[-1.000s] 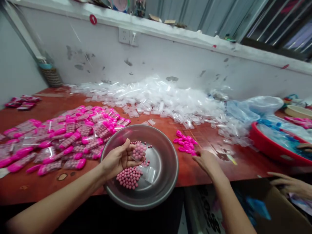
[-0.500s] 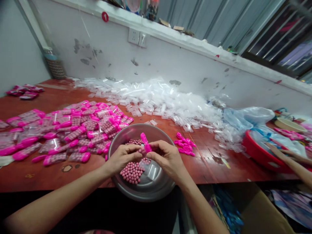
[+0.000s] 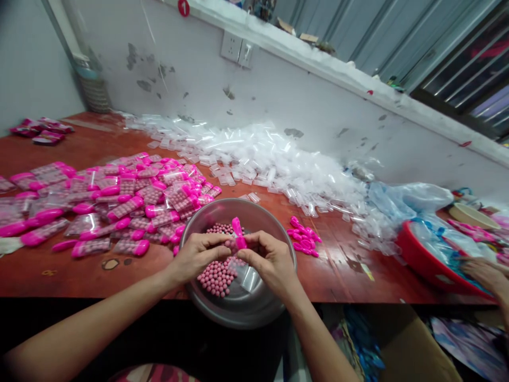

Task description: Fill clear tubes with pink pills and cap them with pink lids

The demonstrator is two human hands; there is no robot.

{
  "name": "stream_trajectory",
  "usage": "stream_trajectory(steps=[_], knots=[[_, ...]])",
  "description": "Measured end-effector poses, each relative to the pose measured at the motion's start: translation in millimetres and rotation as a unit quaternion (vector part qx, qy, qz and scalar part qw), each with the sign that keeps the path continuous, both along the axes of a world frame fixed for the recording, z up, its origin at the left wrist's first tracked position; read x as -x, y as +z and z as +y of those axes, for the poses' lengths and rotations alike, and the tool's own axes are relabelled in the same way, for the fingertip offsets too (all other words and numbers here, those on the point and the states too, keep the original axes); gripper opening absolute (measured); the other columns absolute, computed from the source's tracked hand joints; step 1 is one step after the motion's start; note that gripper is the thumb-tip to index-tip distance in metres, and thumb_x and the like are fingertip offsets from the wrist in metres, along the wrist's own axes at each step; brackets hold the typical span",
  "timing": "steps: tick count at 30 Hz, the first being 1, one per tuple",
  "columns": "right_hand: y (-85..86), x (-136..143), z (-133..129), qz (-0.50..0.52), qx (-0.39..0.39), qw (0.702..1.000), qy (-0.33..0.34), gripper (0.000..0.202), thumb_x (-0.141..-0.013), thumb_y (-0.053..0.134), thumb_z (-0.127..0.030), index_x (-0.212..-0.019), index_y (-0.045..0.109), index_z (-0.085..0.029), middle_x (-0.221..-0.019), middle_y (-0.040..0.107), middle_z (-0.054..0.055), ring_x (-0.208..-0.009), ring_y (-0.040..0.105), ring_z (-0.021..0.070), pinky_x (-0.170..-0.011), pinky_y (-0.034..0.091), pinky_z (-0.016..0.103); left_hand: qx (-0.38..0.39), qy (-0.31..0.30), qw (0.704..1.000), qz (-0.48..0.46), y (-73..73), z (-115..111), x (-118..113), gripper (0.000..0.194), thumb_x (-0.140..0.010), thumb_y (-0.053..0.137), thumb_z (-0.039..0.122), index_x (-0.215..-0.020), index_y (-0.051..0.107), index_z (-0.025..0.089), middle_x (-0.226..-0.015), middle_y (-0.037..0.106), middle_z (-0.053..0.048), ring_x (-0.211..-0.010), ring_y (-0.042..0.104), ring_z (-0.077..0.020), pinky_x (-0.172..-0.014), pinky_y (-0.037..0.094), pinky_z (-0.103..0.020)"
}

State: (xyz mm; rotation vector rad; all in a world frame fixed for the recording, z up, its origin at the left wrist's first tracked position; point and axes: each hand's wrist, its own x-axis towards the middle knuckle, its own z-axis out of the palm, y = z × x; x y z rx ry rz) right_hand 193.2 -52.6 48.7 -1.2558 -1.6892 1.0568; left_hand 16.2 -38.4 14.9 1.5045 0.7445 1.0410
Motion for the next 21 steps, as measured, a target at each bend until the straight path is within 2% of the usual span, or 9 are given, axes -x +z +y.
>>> stream_trajectory(steps=[4, 7, 10, 12, 13, 14, 16, 18, 21], knots=[[-0.9, -1.1, -5.5, -0.124, -0.062, 0.990, 0.027, 0.015, -0.075, 0.061, -0.030, -0.082, 0.060, -0.017, -0.072, 0.062, 0.002, -0.064, 0.056, 0.0133, -0.057, 0.045, 0.024, -0.054, 0.008, 0.998, 0.041, 0.9, -2.6, 1.4, 0.021, -0.080, 0.053, 0.027, -0.089, 0.069, 0.016, -0.078, 0.067, -0.004, -0.073, 0.059, -0.0164, -0.066, 0.041, -0.022], [1.5, -3.8, -6.9, -0.251, -0.154, 0.955, 0.036, 0.011, -0.077, 0.058, -0.028, -0.076, 0.058, -0.017, -0.068, 0.058, 0.002, -0.062, 0.053, 0.0128, -0.056, 0.042, 0.023, -0.133, 0.017, 0.983, 0.122, 1.8, -3.6, 1.2, 0.021, -0.082, 0.050, 0.025, -0.084, 0.069, 0.015, -0.071, 0.065, -0.004, -0.068, 0.058, -0.0152, -0.065, 0.039, -0.022], [4.2, -7.9, -2.7, -0.297, -0.182, 0.934, 0.071, 0.014, -0.078, 0.056, -0.031, -0.073, 0.056, -0.017, -0.063, 0.055, 0.000, -0.057, 0.051, 0.0115, -0.054, 0.042, 0.022, -0.159, 0.019, 0.975, 0.156, 2.2, -2.9, 1.3, 0.022, -0.083, 0.049, 0.025, -0.081, 0.068, 0.015, -0.068, 0.064, -0.004, -0.065, 0.057, -0.0144, -0.063, 0.038, -0.021], [9.3, -9.7, 0.5, -0.306, -0.187, 0.928, 0.100, 0.015, -0.079, 0.056, -0.032, -0.084, 0.057, -0.018, -0.076, 0.060, 0.003, -0.067, 0.056, 0.0133, -0.058, 0.046, 0.022, -0.150, 0.012, 0.978, 0.147, 2.4, -2.1, 1.2, 0.021, -0.083, 0.050, 0.024, -0.078, 0.068, 0.015, -0.067, 0.064, -0.003, -0.064, 0.057, -0.0138, -0.062, 0.038, -0.021], [13.8, -9.7, 1.5, -0.323, -0.200, 0.919, 0.109, 0.023, -0.078, 0.057, -0.032, -0.097, 0.056, -0.019, -0.090, 0.061, 0.006, -0.080, 0.058, 0.0161, -0.065, 0.048, 0.024, -0.144, 0.001, 0.980, 0.139, 2.5, -1.9, 0.9, 0.019, -0.082, 0.051, 0.023, -0.077, 0.068, 0.015, -0.067, 0.065, -0.002, -0.064, 0.057, -0.0136, -0.061, 0.038, -0.021], [19.4, -9.1, 2.0, -0.349, -0.222, 0.903, 0.116, 0.038, -0.077, 0.058, -0.031, -0.113, 0.050, -0.019, -0.108, 0.057, 0.009, -0.096, 0.056, 0.0196, -0.075, 0.048, 0.028, -0.133, -0.013, 0.983, 0.129, 2.5, -1.7, 0.4, 0.018, -0.081, 0.052, 0.023, -0.077, 0.068, 0.015, -0.067, 0.065, -0.002, -0.064, 0.057, -0.0135, -0.061, 0.038, -0.020], [32.6, -6.8, 2.0, -0.413, -0.275, 0.856, 0.145, 0.066, -0.075, 0.060, -0.027, -0.133, 0.028, -0.021, -0.134, 0.037, 0.011, -0.122, 0.037, 0.0242, -0.092, 0.041, 0.038, -0.093, -0.055, 0.990, 0.094, 1.4, -1.4, -1.0, 0.016, -0.079, 0.054, 0.022, -0.079, 0.068, 0.014, -0.069, 0.066, -0.002, -0.065, 0.058, -0.0139, -0.061, 0.040, -0.020], [43.6, -4.7, 1.8, -0.461, -0.314, 0.807, 0.191, 0.071, -0.075, 0.058, -0.023, -0.136, 0.021, -0.023, -0.139, 0.031, 0.009, -0.127, 0.029, 0.0236, -0.099, 0.035, 0.041, -0.027, -0.089, 0.995, 0.036, -1.1, -0.6, -2.1, 0.015, -0.078, 0.056, 0.023, -0.082, 0.068, 0.014, -0.072, 0.066, -0.002, -0.068, 0.059, -0.0149, -0.063, 0.042, -0.021], [45.0, -4.7, 2.1, -0.483, -0.344, 0.783, 0.186, 0.054, -0.078, 0.056, -0.023, -0.128, 0.037, -0.023, -0.126, 0.047, 0.008, -0.115, 0.045, 0.0222, -0.093, 0.042, 0.038, 0.056, -0.088, 0.993, -0.047, -5.8, 2.5, -1.9, 0.017, -0.075, 0.058, 0.024, -0.083, 0.068, 0.013, -0.075, 0.066, -0.003, -0.071, 0.059, -0.0160, -0.067, 0.043, -0.023]])
